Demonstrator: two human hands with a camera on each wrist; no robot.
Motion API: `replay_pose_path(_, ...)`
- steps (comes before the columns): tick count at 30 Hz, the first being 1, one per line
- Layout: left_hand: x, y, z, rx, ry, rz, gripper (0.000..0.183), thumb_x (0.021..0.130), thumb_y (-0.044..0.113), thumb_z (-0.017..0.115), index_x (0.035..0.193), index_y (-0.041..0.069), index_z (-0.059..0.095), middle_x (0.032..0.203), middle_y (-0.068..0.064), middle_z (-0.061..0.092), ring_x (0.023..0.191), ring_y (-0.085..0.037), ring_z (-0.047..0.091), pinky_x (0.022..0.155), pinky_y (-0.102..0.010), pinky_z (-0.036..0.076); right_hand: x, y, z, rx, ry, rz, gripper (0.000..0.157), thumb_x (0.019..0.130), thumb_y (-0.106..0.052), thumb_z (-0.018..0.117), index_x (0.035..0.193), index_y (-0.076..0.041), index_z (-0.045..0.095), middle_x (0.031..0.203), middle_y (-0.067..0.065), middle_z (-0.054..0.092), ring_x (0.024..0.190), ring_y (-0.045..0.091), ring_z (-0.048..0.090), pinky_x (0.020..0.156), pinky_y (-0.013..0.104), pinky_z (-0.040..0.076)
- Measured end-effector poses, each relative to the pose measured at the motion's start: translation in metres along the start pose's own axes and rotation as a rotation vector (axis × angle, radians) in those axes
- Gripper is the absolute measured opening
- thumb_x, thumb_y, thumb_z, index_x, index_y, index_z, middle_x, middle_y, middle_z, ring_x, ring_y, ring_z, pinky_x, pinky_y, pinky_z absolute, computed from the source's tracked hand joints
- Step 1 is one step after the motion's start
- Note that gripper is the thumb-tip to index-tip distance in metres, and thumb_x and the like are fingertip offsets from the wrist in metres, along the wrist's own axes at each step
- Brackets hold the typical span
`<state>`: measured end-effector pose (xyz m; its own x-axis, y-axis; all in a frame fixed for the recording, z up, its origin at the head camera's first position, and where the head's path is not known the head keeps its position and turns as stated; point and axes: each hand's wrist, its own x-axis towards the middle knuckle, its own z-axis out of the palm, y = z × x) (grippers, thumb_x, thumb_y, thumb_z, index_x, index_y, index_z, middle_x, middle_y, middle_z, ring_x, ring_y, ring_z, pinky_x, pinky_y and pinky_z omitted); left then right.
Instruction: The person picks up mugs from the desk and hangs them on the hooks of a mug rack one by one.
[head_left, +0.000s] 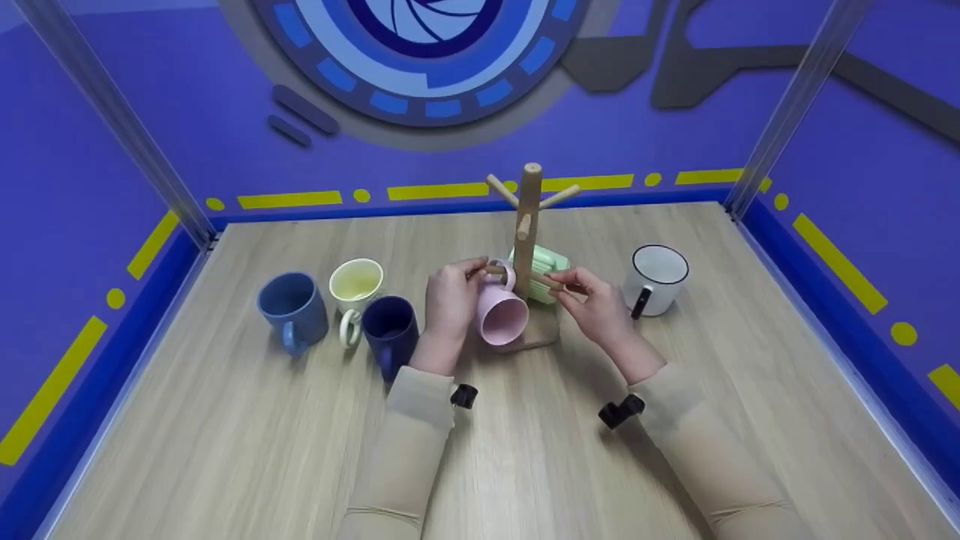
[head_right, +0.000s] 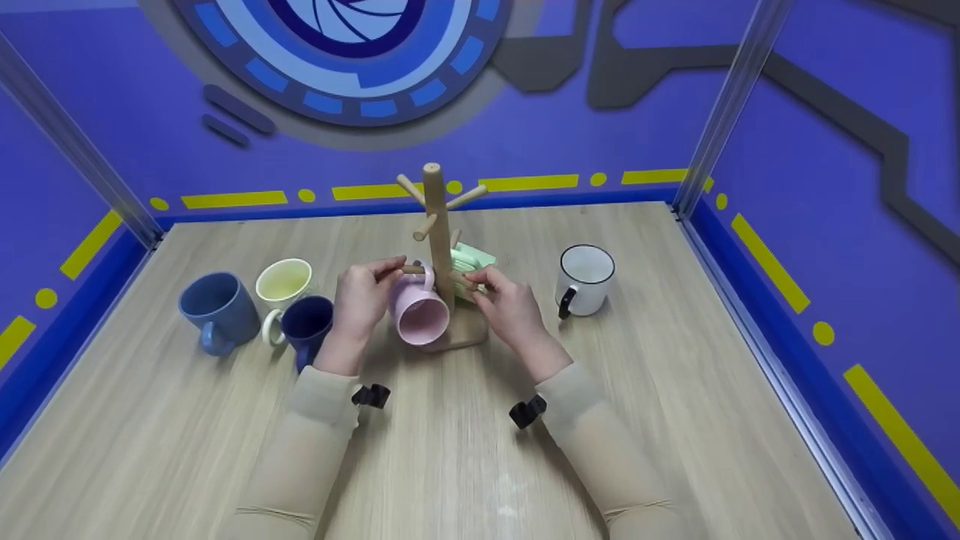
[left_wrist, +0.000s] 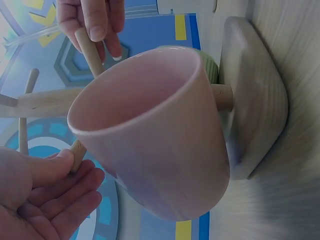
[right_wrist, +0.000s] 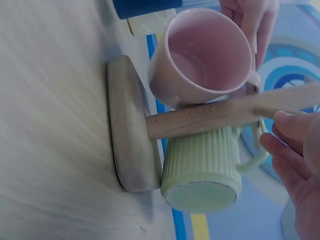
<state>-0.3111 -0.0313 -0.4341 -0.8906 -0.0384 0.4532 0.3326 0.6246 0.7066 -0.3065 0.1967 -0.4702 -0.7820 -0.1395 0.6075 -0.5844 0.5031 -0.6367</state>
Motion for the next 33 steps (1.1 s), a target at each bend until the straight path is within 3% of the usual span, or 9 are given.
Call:
replay_pose_path(8, 0.017, -0.003, 0.005, 0.044, -0.003, -0.022, 0.023, 0.093, 0.001, 0.071, 0.113, 0.006, 0.079, 0.111, -0.013, 0.079, 0.107, -0.033, 0.075, 0.095, -0.043, 0.060, -0.004, -0.011, 0.006, -0.146, -0.007, -0.252, 0.022, 0.084, 0.007, 0.079, 0.103, -0.001, 0.072, 0.109, 0.014, 0.079, 0.101, 0.030, 0.077, 0.087, 0.039, 0.064)
replay_pose_path(11, 0.024, -0.004, 0.008, 0.051, -0.010, -0.028, 0.023, 0.094, 0.002, 0.070, 0.114, 0.007, 0.079, 0.111, -0.013, 0.079, 0.108, -0.034, 0.075, 0.095, -0.044, 0.060, -0.004, -0.016, 0.009, -0.195, -0.017, -0.311, 0.023, 0.083, 0.005, 0.080, 0.104, -0.002, 0.073, 0.109, 0.012, 0.079, 0.103, 0.028, 0.077, 0.089, 0.038, 0.063)
replay_pose_path(22, 0.036, -0.009, 0.016, 0.046, 0.008, -0.015, 0.026, 0.095, 0.001, 0.068, 0.116, 0.009, 0.079, 0.110, -0.013, 0.079, 0.104, -0.036, 0.075, 0.090, -0.047, 0.060, -0.003, -0.035, 0.022, -0.286, -0.004, -0.332, 0.023, 0.082, 0.002, 0.083, 0.101, -0.001, 0.071, 0.103, 0.012, 0.078, 0.099, 0.026, 0.077, 0.087, 0.036, 0.063)
replay_pose_path(29, 0.035, -0.009, 0.018, 0.042, 0.023, -0.035, 0.027, 0.095, 0.004, 0.068, 0.120, 0.012, 0.078, 0.113, -0.012, 0.078, 0.106, -0.035, 0.075, 0.091, -0.048, 0.059, -0.005, -0.040, 0.027, -0.292, 0.039, -0.318, 0.023, 0.081, 0.004, 0.082, 0.099, -0.002, 0.068, 0.102, 0.011, 0.077, 0.096, 0.025, 0.076, 0.088, 0.034, 0.063)
replay_pose_path(31, 0.029, -0.009, 0.019, 0.024, 0.058, -0.004, 0.029, 0.096, 0.004, 0.068, 0.124, 0.008, 0.075, 0.120, -0.013, 0.076, 0.113, -0.034, 0.073, 0.097, -0.046, 0.059, -0.005, -0.039, 0.028, -0.294, 0.041, -0.315, 0.024, 0.081, 0.005, 0.082, 0.099, -0.002, 0.068, 0.103, 0.012, 0.077, 0.096, 0.025, 0.076, 0.089, 0.034, 0.063)
replay_pose_path(33, 0.020, -0.008, 0.021, -0.015, 0.133, 0.096, 0.028, 0.097, 0.003, 0.067, 0.123, 0.003, 0.074, 0.122, -0.015, 0.076, 0.116, -0.033, 0.072, 0.101, -0.043, 0.057, -0.006, -0.037, 0.028, -0.291, 0.041, -0.313, 0.024, 0.081, 0.005, 0.082, 0.100, -0.002, 0.069, 0.103, 0.012, 0.078, 0.096, 0.025, 0.076, 0.089, 0.034, 0.063)
